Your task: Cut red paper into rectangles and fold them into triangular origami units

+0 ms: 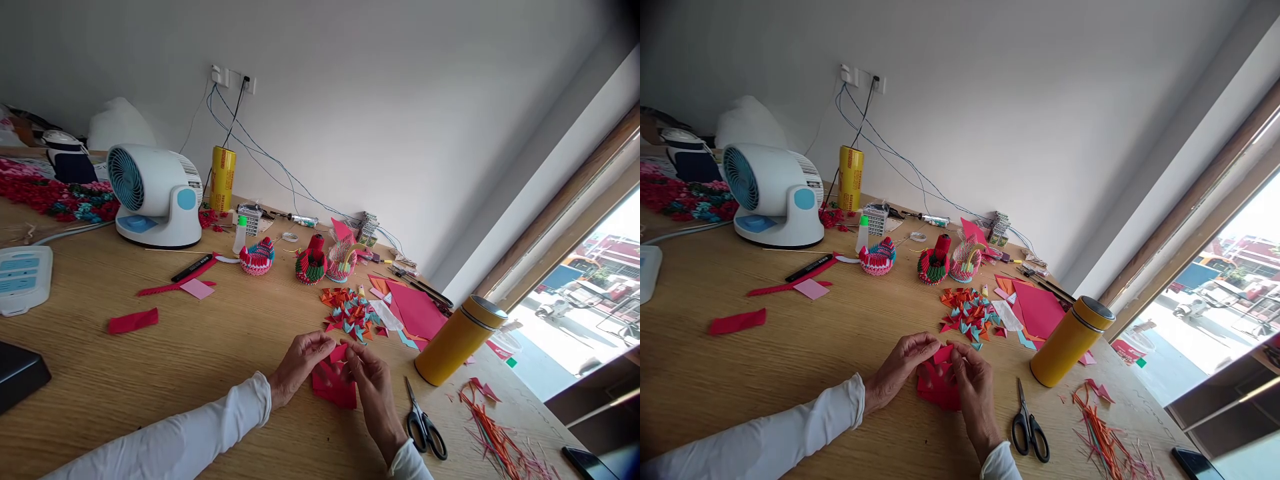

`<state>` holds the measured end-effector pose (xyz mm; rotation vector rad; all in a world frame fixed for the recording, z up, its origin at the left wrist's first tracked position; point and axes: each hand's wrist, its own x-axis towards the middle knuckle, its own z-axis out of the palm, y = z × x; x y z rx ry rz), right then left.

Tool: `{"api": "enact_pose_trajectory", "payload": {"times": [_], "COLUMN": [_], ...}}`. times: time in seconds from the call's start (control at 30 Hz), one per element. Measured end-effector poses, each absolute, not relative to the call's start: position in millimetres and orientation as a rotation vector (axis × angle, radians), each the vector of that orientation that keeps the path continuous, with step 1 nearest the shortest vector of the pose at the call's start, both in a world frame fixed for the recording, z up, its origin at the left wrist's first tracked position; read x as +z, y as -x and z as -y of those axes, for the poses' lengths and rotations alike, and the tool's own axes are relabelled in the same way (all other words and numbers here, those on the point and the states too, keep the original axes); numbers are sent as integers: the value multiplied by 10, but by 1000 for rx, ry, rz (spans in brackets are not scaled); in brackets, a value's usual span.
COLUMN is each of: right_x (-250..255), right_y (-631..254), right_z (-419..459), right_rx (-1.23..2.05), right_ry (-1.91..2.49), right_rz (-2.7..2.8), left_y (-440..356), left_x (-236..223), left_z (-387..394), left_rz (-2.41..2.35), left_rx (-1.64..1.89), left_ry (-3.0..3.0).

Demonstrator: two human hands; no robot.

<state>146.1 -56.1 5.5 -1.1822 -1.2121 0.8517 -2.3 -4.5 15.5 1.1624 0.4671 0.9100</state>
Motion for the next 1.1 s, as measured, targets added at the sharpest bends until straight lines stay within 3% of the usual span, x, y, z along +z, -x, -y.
{"api": "enact_pose_trajectory", "payload": {"times": [1.1], "right_x": [86], "right_y": [-1404], "right_z": [572], "right_rx": [1054], "right_ry": [1074], "right_rz": [1068], "left_y": [31], "left_x": [117], "left_z": [23], "left_rz": [-387], "left_rx": [780], "left_ry": [-1156]}}
